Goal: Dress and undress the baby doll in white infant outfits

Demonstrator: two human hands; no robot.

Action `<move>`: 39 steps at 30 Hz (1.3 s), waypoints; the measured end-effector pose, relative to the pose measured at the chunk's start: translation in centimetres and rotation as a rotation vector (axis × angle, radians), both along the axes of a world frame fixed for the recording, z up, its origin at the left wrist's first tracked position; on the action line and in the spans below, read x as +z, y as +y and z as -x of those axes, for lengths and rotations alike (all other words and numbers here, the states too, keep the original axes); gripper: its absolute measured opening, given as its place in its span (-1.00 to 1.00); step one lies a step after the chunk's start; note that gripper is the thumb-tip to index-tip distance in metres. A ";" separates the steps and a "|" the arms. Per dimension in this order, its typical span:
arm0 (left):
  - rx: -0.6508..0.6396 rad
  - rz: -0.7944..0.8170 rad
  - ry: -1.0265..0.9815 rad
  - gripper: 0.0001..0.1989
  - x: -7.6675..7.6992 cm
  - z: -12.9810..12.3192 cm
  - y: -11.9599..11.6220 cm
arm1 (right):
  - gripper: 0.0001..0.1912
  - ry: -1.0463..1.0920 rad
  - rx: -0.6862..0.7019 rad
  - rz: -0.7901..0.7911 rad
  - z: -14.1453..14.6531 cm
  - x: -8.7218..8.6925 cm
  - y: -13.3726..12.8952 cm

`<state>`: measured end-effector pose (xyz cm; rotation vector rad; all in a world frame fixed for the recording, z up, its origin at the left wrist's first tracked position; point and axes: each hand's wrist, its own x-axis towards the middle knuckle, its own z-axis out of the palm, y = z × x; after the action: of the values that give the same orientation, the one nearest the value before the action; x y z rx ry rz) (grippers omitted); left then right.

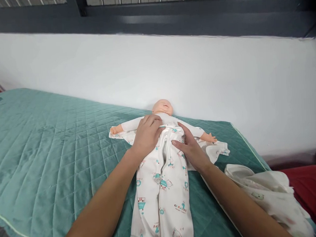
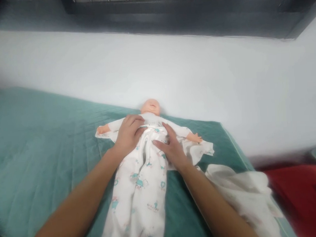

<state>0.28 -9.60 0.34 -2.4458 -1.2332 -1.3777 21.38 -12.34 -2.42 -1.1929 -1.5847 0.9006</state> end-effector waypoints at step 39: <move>0.225 -0.096 0.121 -0.74 -1.3 0.0 -1.1 | -0.77 -0.680 -0.206 -0.573 1.8 1.6 -2.0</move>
<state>0.29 -10.68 -0.91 -2.2121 -1.3317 -1.1828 19.61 -14.31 -0.83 -1.2595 -2.0069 -0.1400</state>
